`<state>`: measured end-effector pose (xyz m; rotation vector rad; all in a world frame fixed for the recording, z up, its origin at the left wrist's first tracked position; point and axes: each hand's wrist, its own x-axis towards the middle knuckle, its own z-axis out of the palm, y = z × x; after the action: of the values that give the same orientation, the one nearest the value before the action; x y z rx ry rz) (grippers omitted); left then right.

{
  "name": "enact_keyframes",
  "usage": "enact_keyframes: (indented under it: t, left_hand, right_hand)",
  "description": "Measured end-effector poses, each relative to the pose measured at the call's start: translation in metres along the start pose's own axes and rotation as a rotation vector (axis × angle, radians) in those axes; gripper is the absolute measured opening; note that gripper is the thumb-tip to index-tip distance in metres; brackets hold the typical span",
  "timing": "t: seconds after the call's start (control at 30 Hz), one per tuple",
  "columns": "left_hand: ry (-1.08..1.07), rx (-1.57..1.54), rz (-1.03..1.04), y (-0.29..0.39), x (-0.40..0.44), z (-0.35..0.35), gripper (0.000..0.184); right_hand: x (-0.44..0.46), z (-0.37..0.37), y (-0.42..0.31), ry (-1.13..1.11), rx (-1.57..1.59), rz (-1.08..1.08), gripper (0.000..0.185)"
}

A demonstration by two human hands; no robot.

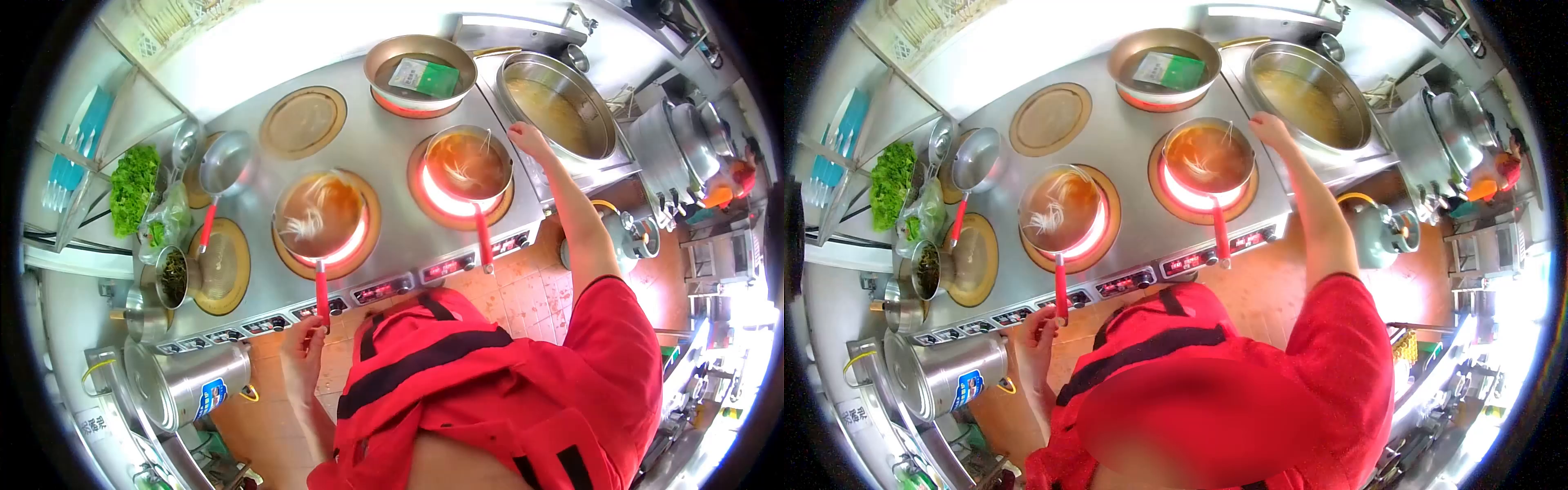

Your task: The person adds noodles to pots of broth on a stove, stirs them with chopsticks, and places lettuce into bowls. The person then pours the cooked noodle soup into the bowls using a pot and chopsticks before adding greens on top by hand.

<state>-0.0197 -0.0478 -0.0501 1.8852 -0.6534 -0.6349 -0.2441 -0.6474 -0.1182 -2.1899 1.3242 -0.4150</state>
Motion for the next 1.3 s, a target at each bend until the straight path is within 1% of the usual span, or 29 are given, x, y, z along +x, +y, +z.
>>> enact_keyframes:
  t: [0.03,0.07,0.17,0.27,0.33,0.4,0.43,0.47,0.5,0.53,0.57,0.63,0.73,0.83,0.93,1.03,1.07,1.1,1.13,1.17,1.2,1.23,1.27,1.3]
  left_hand:
    - [-0.005,0.023,-0.003,0.006,-0.002,0.007,0.018]
    - [-0.008,0.047,-0.007,0.013,-0.006,0.012,0.018]
    - [0.021,0.073,-0.035,0.018,-0.017,0.025,0.018]
    - [0.060,0.100,-0.085,0.024,-0.030,0.035,0.018]
    - [0.088,0.113,-0.150,0.032,-0.036,0.039,0.019]
    - [0.118,0.085,-0.129,0.030,-0.041,0.041,0.019]
    - [0.125,0.068,-0.106,0.026,-0.041,0.040,0.019]
    - [0.080,0.069,-0.090,0.019,-0.041,0.037,0.023]
    - [0.106,0.061,-0.114,0.016,-0.042,0.035,0.022]
    - [0.114,0.051,-0.134,0.013,-0.040,0.034,0.021]
    - [0.109,0.040,-0.151,0.009,-0.038,0.035,0.020]
    - [0.094,-0.008,-0.108,-0.003,-0.034,0.031,0.020]
    - [0.079,-0.012,-0.092,-0.007,-0.030,0.019,0.021]
    - [0.069,-0.014,-0.091,-0.011,-0.028,0.008,0.021]
    - [0.050,-0.014,-0.106,-0.013,-0.030,0.000,0.021]
    - [0.074,0.013,-0.126,-0.018,-0.036,-0.004,0.019]
    - [0.106,0.030,-0.142,-0.019,-0.042,-0.005,0.019]
    - [0.112,0.044,-0.152,-0.021,-0.047,-0.004,0.018]
    - [0.136,0.064,-0.167,-0.023,-0.050,-0.003,0.018]
    - [0.164,0.086,-0.189,-0.023,-0.055,-0.005,0.018]
    - [0.173,0.076,-0.211,-0.017,-0.058,-0.005,0.018]
    - [0.175,0.085,-0.210,-0.008,-0.060,-0.006,0.019]
    - [0.165,0.091,-0.207,0.000,-0.060,-0.007,0.021]
    - [0.172,0.106,-0.210,0.000,-0.061,-0.008,0.022]
  right_hand:
    - [0.010,0.004,0.014,-0.027,0.031,0.070,0.035]
    - [0.024,0.013,0.025,-0.068,0.114,0.077,0.045]
    - [0.043,0.030,0.009,-0.151,0.034,0.037,0.048]
    - [0.071,0.054,0.025,-0.133,0.041,-0.142,0.052]
    - [0.068,0.049,0.008,-0.105,0.118,-0.161,0.048]
    - [0.070,0.046,-0.003,-0.044,0.215,-0.191,0.041]
    - [0.067,0.045,-0.016,-0.076,0.283,-0.236,0.038]
    - [0.062,0.038,-0.024,-0.098,0.346,-0.272,0.037]
    - [0.058,0.029,-0.027,-0.105,0.401,-0.297,0.035]
    - [0.049,0.026,-0.035,-0.187,0.501,-0.361,0.032]
    - [0.039,0.016,-0.038,-0.338,0.479,-0.313,0.032]
    - [-0.006,-0.009,-0.085,-0.632,0.444,-0.197,0.032]
    - [-0.016,-0.008,-0.084,-0.348,0.275,-0.352,0.031]
    - [0.013,0.004,-0.042,-0.108,0.058,-0.337,0.034]
    - [0.030,0.019,-0.024,-0.013,-0.180,-0.235,0.037]
    - [0.050,0.040,-0.018,-0.088,-0.395,-0.173,0.039]
    - [0.071,0.057,0.010,-0.084,-0.365,-0.244,0.038]
    - [0.079,0.062,0.004,-0.091,-0.570,-0.228,0.039]
    - [0.089,0.066,0.010,-0.121,-0.565,-0.202,0.041]
    - [0.080,0.061,0.001,-0.110,-0.402,-0.120,0.042]
    - [0.078,0.057,0.002,-0.081,-0.301,-0.227,0.043]
    - [0.063,0.044,-0.019,-0.101,-0.153,-0.188,0.041]
    - [0.073,0.047,-0.006,-0.066,-0.088,-0.329,0.037]
    - [0.048,0.033,-0.041,-0.055,-0.079,-0.342,0.034]
